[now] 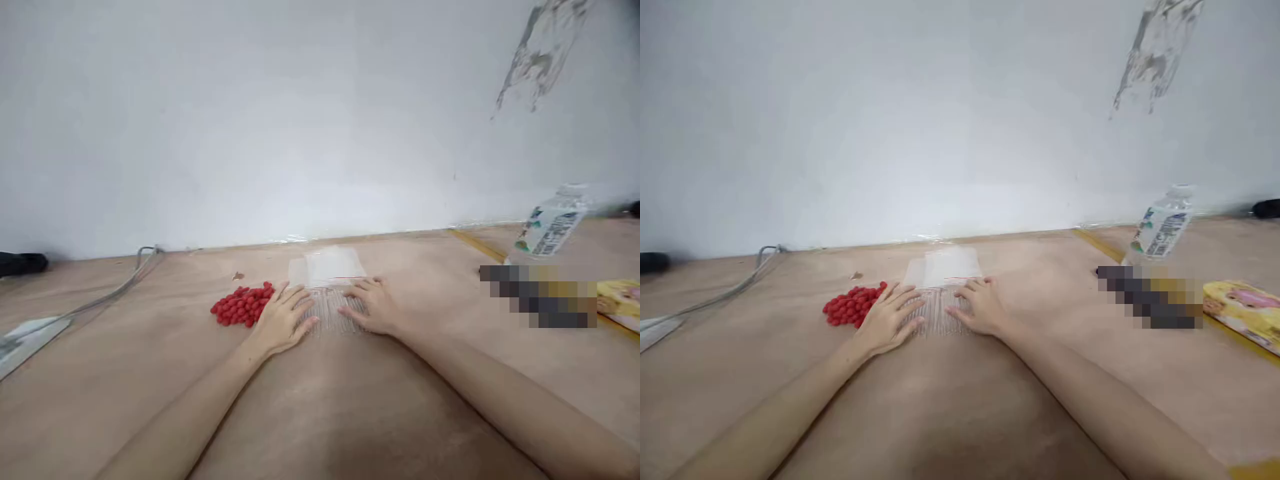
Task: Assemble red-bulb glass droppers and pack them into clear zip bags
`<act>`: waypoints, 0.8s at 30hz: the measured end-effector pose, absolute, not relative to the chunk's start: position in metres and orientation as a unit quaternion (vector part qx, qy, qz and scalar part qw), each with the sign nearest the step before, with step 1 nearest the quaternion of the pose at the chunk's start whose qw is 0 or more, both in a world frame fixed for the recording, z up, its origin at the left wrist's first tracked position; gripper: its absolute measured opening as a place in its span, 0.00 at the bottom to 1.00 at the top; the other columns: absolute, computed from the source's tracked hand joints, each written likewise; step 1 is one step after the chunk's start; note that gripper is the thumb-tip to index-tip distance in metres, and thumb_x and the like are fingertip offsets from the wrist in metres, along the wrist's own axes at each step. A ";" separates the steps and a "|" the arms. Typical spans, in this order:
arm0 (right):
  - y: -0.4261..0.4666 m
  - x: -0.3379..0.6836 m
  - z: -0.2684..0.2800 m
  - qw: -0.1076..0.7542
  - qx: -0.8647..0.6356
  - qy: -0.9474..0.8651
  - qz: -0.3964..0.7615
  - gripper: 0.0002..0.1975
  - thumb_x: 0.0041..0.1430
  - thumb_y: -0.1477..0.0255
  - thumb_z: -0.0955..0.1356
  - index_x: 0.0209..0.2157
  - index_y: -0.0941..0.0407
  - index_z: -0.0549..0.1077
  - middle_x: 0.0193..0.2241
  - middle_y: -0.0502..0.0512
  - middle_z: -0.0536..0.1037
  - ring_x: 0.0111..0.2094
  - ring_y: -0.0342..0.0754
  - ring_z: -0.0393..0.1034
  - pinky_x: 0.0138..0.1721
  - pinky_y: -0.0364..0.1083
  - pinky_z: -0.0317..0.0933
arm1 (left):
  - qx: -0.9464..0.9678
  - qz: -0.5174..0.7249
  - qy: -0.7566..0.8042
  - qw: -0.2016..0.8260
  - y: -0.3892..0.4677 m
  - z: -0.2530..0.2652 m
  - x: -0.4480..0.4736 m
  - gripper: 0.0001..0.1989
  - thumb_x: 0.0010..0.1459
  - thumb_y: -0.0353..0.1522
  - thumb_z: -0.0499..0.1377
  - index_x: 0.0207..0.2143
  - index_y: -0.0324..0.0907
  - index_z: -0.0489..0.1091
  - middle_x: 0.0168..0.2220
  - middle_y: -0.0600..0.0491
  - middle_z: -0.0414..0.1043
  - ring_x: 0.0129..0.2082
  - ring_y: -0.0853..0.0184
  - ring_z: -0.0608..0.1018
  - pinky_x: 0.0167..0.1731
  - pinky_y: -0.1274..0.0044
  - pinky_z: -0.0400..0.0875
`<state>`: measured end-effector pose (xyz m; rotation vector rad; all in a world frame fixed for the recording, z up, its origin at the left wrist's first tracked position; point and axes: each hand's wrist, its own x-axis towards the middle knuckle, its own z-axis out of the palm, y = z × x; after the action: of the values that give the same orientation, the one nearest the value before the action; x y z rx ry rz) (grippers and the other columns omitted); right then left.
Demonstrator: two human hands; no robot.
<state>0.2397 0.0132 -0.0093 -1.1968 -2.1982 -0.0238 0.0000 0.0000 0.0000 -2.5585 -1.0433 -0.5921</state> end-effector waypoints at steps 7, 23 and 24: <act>0.017 0.231 -0.012 0.266 -0.574 -0.773 0.049 0.13 0.47 0.60 0.67 0.25 0.56 0.70 0.27 0.51 0.75 0.31 0.46 0.66 0.39 0.47 0.46 | -0.924 -0.159 -0.338 0.085 -0.006 -0.004 0.016 0.28 0.56 0.46 0.50 0.55 0.41 0.60 0.57 0.45 0.59 0.57 0.58 0.61 0.57 0.60 0.49; 0.019 0.217 -0.011 0.231 -0.649 -0.720 0.083 0.11 0.47 0.64 0.65 0.19 0.54 0.72 0.23 0.51 0.75 0.32 0.50 0.67 0.41 0.50 0.49 | -0.761 -0.237 -0.583 0.157 0.014 0.027 -0.005 0.15 0.56 0.37 0.50 0.38 0.41 0.73 0.42 0.47 0.73 0.43 0.55 0.71 0.46 0.63 0.60; 0.020 0.217 -0.011 0.229 -0.652 -0.719 0.079 0.11 0.47 0.64 0.65 0.18 0.54 0.72 0.23 0.51 0.75 0.32 0.50 0.67 0.41 0.50 0.50 | -0.742 -0.221 -0.616 0.146 0.020 0.034 -0.012 0.15 0.55 0.37 0.51 0.37 0.41 0.74 0.42 0.47 0.73 0.44 0.55 0.71 0.46 0.64 0.60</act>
<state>0.2172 0.0200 -0.0112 -1.7934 -1.9786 0.2183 -0.0118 0.0203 0.0343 -2.1368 -1.7745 -0.6353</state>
